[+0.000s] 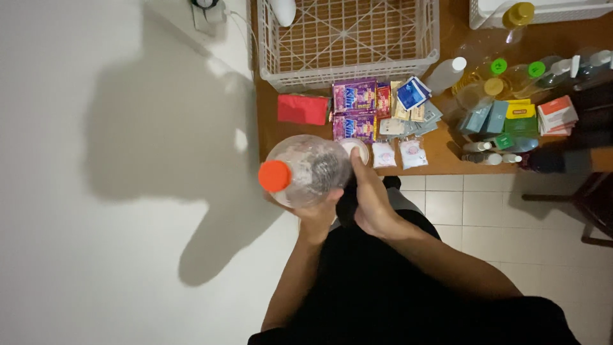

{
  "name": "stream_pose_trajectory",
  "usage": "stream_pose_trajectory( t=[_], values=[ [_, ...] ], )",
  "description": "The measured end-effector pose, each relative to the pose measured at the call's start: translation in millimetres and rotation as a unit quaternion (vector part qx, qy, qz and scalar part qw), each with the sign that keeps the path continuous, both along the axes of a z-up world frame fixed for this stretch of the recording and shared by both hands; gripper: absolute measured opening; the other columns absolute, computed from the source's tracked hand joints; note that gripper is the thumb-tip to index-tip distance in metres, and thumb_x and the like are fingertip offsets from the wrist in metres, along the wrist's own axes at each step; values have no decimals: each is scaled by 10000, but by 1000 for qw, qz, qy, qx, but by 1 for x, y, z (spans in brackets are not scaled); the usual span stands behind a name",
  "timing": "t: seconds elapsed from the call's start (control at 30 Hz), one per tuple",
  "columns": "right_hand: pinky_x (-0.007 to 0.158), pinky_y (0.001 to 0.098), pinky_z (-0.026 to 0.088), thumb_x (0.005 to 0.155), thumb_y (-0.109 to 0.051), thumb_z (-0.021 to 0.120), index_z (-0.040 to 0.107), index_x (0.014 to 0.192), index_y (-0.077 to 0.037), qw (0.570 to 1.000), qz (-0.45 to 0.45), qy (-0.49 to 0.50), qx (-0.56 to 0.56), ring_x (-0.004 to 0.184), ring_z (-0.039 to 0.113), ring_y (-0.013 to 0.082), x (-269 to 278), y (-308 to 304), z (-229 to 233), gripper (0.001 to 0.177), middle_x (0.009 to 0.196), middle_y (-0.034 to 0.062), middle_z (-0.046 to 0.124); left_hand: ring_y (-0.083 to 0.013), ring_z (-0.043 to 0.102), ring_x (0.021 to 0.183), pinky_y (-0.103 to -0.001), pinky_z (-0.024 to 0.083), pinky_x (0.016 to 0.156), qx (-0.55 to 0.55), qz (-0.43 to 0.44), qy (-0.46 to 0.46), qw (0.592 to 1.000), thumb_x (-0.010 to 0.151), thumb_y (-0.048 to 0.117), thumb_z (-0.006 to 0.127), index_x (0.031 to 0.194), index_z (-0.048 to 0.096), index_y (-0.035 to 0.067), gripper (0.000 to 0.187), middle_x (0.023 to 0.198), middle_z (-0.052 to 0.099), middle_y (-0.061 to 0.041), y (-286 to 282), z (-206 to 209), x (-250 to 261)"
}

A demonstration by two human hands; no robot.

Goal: The person wipes several plastic bottles with a black cloth and places them into a white plastic crate. The bottles include white, pink, and clear containers with various colored caps. The person handles each bottle individually, wiping it before placing it in the crate.

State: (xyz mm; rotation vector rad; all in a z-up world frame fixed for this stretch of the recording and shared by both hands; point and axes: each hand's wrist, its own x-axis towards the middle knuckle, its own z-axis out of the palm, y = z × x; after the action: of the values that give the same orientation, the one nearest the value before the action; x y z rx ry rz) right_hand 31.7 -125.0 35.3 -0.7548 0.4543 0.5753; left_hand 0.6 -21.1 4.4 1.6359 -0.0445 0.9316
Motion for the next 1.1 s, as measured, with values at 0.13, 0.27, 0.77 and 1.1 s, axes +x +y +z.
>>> stream_pose_trajectory(
  t=[0.13,0.27,0.77,1.1],
  values=[
    [1005,393,493,1043,-423,472,588,1353,37,992,33,-15,-121,1103,628,217,-2,-18,-10,566,1218,138,680,-290,445,1396,-478,470,1174,-129,13,71,989,870,451,888,1586,19,49,1195,1512,342,-141,6,21,6],
    [947,441,492,1097,-370,478,539,1405,45,920,-10,-254,-298,1072,605,300,5,-25,35,521,1234,243,644,-311,477,1420,-456,437,1214,-120,-63,170,976,931,643,732,1604,155,34,1075,1498,433,-189,20,1,0],
    [1191,531,383,1083,-245,513,397,1538,55,631,78,-628,-448,1402,462,480,-13,13,44,557,1529,313,440,-301,470,1401,-475,412,1169,-354,-165,225,893,1073,615,292,1588,257,46,769,1535,418,-177,54,-7,-20],
    [1076,491,540,982,72,473,582,1364,6,728,16,-527,-439,1273,618,418,-13,-2,-104,403,1378,242,586,-395,561,1192,-544,512,992,-428,-47,186,883,1011,604,440,1545,245,80,773,1351,518,-273,69,-28,-9]
  ],
)
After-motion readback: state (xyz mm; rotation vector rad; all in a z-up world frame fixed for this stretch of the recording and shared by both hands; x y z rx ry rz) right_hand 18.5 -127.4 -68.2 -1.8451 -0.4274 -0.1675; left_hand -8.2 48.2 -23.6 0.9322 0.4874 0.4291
